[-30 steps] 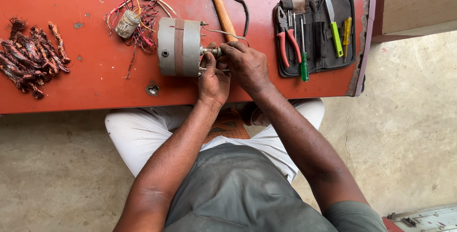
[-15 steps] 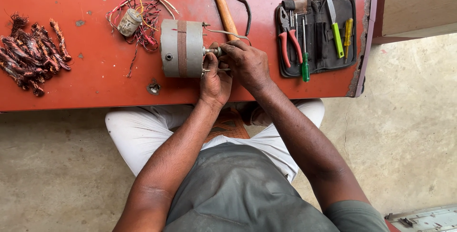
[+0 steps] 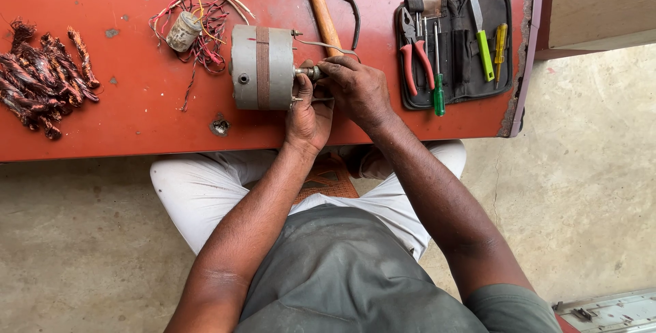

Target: Repairing or rewinding an electric fan motor using tools and copper wire.

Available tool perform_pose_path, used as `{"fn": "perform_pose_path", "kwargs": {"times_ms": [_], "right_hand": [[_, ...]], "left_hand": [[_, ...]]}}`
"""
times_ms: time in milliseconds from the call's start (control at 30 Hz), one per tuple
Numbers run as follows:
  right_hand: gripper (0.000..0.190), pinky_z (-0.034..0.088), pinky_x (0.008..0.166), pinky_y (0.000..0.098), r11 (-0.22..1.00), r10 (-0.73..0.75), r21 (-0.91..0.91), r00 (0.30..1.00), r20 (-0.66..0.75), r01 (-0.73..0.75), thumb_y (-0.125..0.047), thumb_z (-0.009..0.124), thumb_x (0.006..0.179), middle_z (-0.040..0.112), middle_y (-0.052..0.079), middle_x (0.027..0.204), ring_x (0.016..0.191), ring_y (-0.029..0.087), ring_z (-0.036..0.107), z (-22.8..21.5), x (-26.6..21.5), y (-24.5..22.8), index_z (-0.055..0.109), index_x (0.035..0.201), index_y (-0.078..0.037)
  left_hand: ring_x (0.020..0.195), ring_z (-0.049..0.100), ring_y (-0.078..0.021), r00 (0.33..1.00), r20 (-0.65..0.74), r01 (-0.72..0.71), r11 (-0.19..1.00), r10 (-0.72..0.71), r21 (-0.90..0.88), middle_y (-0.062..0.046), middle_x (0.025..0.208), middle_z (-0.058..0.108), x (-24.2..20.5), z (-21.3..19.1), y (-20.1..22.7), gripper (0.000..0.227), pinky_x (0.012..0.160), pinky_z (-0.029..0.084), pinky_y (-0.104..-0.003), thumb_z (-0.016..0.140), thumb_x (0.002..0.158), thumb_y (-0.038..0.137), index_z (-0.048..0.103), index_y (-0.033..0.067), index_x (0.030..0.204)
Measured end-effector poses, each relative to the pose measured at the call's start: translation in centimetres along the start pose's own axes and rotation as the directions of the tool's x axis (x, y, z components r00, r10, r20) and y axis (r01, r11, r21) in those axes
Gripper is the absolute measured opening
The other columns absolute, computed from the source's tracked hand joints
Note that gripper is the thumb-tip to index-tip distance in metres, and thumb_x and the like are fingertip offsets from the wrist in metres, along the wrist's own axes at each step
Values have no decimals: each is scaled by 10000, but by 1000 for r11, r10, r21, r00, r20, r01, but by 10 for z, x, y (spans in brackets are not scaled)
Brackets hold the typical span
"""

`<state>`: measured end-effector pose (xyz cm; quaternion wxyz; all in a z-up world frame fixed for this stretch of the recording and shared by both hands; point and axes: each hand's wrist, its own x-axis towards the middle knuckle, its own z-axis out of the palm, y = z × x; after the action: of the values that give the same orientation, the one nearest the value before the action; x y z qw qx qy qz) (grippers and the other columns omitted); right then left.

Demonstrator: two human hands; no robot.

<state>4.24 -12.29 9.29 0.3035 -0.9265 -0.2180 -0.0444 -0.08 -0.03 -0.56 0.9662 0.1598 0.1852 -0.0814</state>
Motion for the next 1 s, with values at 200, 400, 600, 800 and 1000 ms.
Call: {"fn": "perform_pose_path", "kwargs": {"times_ms": [200,400,600,800,1000], "right_hand": [[279,624,761,370,999,8,-49,1000,26,-7,-190,809,892,752,37,1164,930,254,763,-1,4,-1,759,1161,-136],[274,623,765,370,997,2,-78,999,41,1,-213,797,906,748,33,1173,945,249,760,0,1,0,757,1167,-139],[275,622,754,373,996,-1,-85,999,42,4,-219,791,907,749,32,1167,935,249,759,0,1,-2,758,1168,-140],[252,622,747,370,997,12,-73,999,46,-9,-216,783,916,751,24,1160,931,246,760,-4,3,-7,759,1155,-143],[269,620,735,364,995,10,-100,999,49,-6,-222,777,924,745,20,1167,932,236,761,-4,1,-8,746,1181,-149]], "left_hand": [[1235,564,-148,1000,-10,-7,1000,7,-11,21,1295,631,0,3,1,507,1105,446,-401,695,979,416,562,170,1401],[1209,571,-151,1000,-10,-4,1000,4,-22,21,1278,639,-1,0,-1,554,1096,453,-399,734,951,426,562,172,1413],[1224,570,-149,1000,-18,-2,1000,1,-27,28,1284,635,-2,0,0,571,1107,452,-399,753,934,424,559,173,1409],[1237,567,-158,1000,4,-5,1000,5,-20,18,1290,634,-4,5,2,576,1114,451,-407,756,943,395,545,174,1431],[1234,559,-162,1000,5,-13,999,13,-38,14,1300,629,-13,10,2,562,1081,448,-416,752,966,336,540,166,1459]]}}
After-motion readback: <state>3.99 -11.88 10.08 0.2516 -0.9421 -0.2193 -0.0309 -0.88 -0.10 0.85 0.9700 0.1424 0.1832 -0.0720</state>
